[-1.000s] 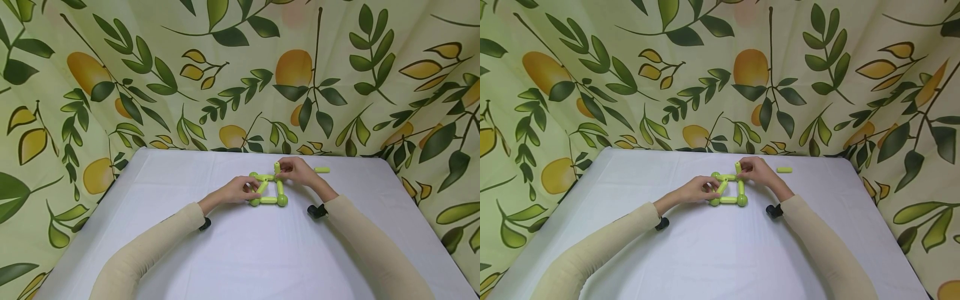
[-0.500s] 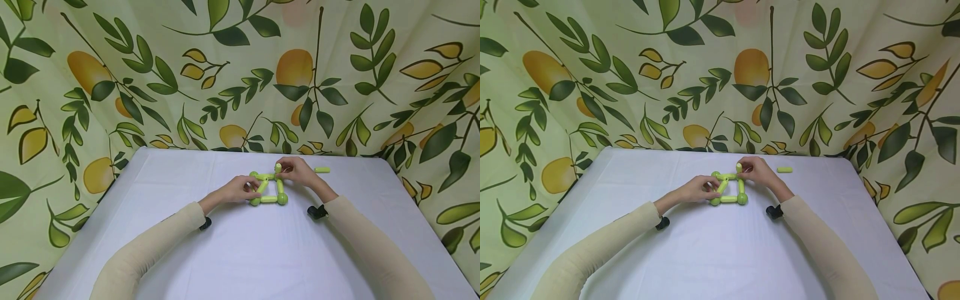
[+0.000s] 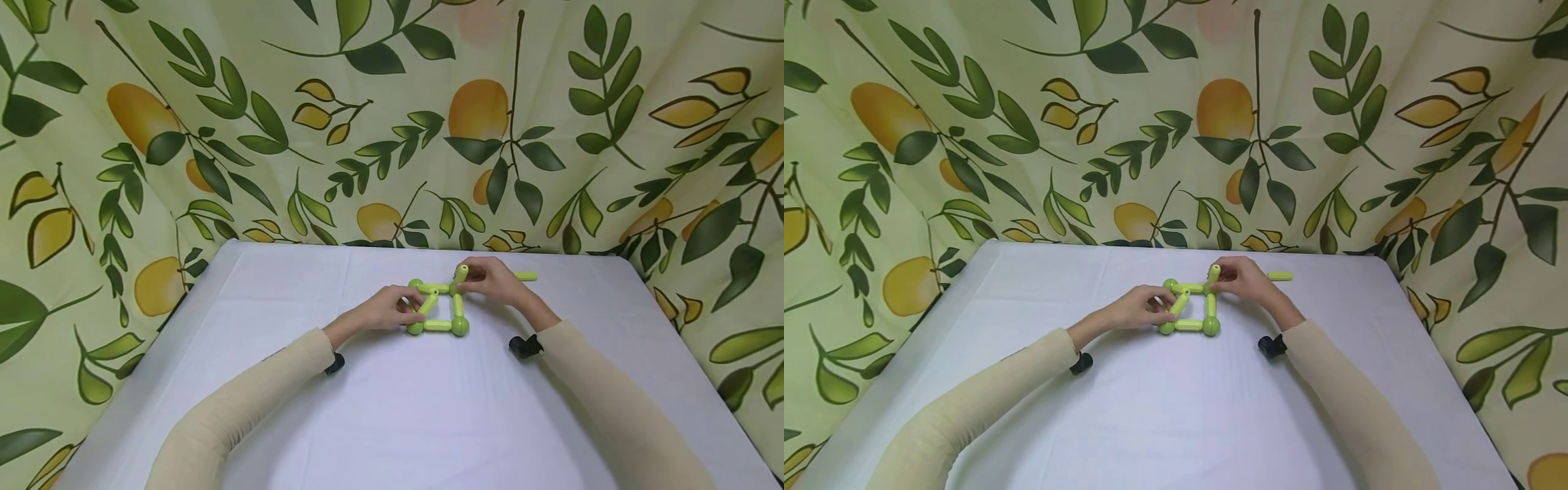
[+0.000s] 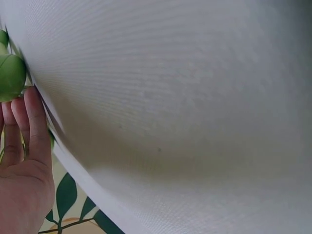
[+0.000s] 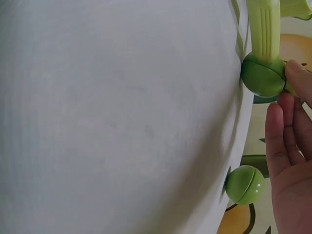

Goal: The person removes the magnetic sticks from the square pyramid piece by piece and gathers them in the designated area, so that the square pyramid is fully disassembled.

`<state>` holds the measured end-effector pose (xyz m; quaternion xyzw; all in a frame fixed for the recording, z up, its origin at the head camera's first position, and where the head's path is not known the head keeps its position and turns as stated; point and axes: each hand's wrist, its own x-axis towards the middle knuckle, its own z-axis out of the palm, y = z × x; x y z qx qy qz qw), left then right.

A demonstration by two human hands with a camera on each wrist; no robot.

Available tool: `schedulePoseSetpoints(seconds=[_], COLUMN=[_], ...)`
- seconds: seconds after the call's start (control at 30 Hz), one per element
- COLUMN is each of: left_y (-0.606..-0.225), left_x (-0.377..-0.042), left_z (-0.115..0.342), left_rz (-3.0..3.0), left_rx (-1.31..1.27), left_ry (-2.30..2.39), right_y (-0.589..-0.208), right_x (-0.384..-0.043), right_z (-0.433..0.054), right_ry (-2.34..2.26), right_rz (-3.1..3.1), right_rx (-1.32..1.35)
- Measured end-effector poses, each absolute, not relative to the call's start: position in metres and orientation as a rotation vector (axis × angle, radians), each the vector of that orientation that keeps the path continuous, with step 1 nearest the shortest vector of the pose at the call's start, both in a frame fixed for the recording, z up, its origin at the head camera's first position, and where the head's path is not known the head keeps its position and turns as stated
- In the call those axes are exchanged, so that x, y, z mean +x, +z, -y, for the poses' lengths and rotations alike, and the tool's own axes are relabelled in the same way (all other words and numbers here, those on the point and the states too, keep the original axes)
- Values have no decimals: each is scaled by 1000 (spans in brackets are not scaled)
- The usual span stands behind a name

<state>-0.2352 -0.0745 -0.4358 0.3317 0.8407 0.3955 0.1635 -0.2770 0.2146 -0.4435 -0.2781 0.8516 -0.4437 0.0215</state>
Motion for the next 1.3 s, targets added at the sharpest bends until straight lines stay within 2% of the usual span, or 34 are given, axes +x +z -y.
schedulePoseSetpoints(seconds=[0.53,0.97,1.3], left_y=[-437,-436,-438], left_x=[-236,-234,-229], left_z=[73,74,74], left_rz=[-2387,-2395,-2403], left_rx=[959,922,894], left_ry=[1132,1205,1253], right_y=[-439,-424,-434], right_x=[-268,-237,-228], right_z=[-247,-287,-321], right_ry=[-1392,-1358,-1451], right_rz=[-2685,-2752,-2768], right_rx=[-792,-734,-673])
